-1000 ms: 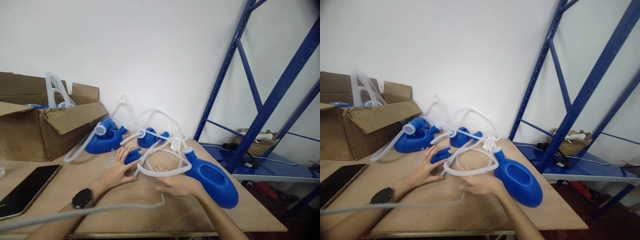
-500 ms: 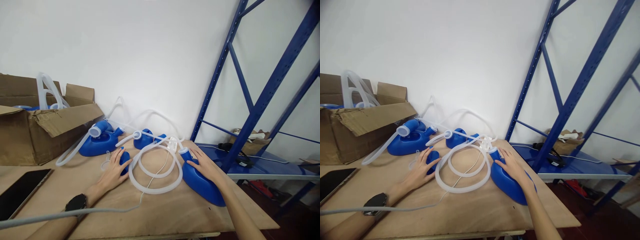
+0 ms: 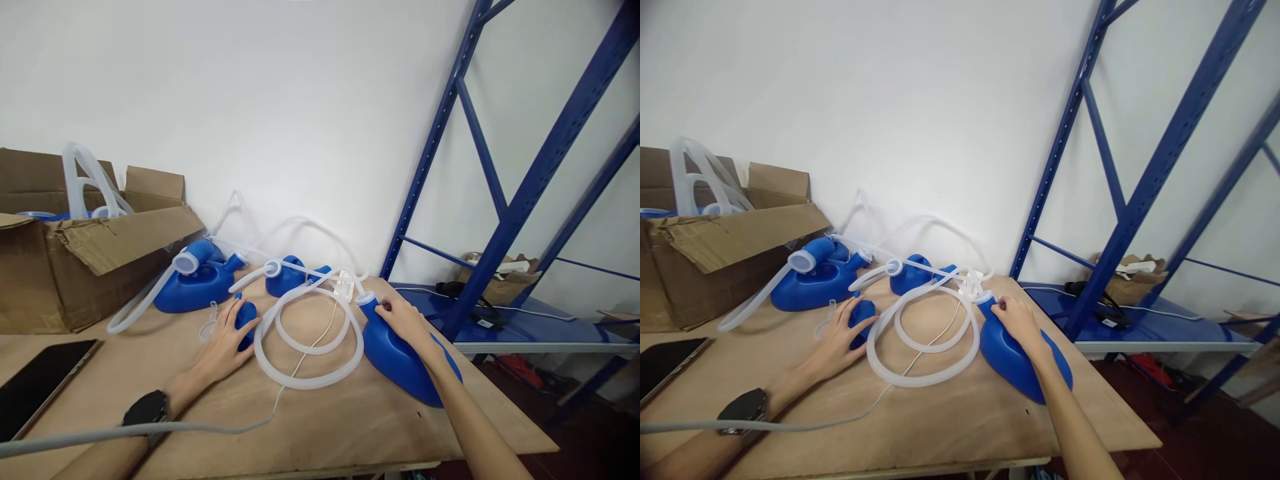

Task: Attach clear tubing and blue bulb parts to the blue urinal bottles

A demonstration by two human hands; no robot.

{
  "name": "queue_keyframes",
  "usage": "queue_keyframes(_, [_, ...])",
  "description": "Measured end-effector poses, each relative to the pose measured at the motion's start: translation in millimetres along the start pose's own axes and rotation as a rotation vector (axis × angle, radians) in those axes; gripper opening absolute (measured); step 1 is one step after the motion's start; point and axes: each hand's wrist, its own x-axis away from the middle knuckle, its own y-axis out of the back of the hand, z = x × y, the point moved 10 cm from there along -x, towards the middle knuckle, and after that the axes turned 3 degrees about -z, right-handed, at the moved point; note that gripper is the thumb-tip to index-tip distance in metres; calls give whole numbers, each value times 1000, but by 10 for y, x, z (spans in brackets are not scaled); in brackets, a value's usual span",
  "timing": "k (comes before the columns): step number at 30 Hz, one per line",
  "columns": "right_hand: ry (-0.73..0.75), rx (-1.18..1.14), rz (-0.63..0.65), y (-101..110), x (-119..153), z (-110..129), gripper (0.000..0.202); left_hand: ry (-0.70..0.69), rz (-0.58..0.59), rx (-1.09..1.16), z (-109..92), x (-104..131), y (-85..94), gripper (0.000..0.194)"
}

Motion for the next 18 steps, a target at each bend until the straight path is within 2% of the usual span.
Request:
queue_keyframes(9, [-92,3,-27,-59,-93,-77,30,0,8,23,11,-1,-28,38])
queue_keyframes(14, [-95,-135,11,-143,-164,-211,26,-5,2,5,6,2,-30,37])
queue_keyframes(18, [-46,-306,83,-223,-212,-250,37,-7,-16,-36,-8,-7,8,45])
